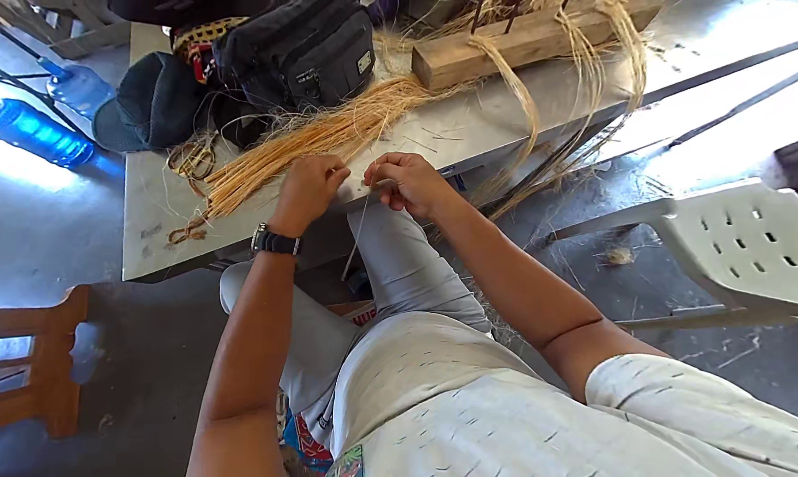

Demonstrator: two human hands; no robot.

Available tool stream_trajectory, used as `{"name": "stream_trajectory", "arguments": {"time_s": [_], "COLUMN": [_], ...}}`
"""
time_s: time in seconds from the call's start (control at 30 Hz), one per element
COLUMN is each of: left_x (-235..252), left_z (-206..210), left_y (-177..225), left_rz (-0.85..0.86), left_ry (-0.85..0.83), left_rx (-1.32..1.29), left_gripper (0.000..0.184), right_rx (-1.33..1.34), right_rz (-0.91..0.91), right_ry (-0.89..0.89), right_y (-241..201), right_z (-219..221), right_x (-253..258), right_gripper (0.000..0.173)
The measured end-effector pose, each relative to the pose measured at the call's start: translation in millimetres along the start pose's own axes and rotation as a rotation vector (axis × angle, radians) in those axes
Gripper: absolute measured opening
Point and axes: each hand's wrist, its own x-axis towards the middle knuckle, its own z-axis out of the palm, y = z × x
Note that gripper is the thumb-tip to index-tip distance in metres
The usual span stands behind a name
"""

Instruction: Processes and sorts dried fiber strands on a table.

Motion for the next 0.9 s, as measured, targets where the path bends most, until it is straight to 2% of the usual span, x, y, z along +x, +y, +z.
{"name": "stream_trajectory", "arguments": {"time_s": [0.13,0.3,0.63,0.77,0.9], "left_x": [-4,-5,-2,1,6], "left_z": [-15,-32,-42,-52,-59], "left_y": [-7,-12,-18,-18,-28], "left_rz": [0.007,-0.037,-0.154,-0.243,-0.256], "left_ry": [0.069,0.075,0.144,0.166,0.208], "left_rx": [0.017,0.084,0.196,0.258,0.278], "left_gripper": [0.027,0.028,0.027,0.029,0.03], "right_rx": [0.077,0.168,0.046,0.022,-0.004], "right_rz": [0.068,0.106,0.035,0.051,0.054], "right_ry": [-0.053,-0.054,-0.058,-0.024,0.044], "right_y": [-3,5,22,26,27], "right_z": [-6,-4,-18,-27,-35], "right_x": [-3,-12,-34,-41,-54], "right_gripper": [0.013,0.016,0.011,0.011,0.01]}}
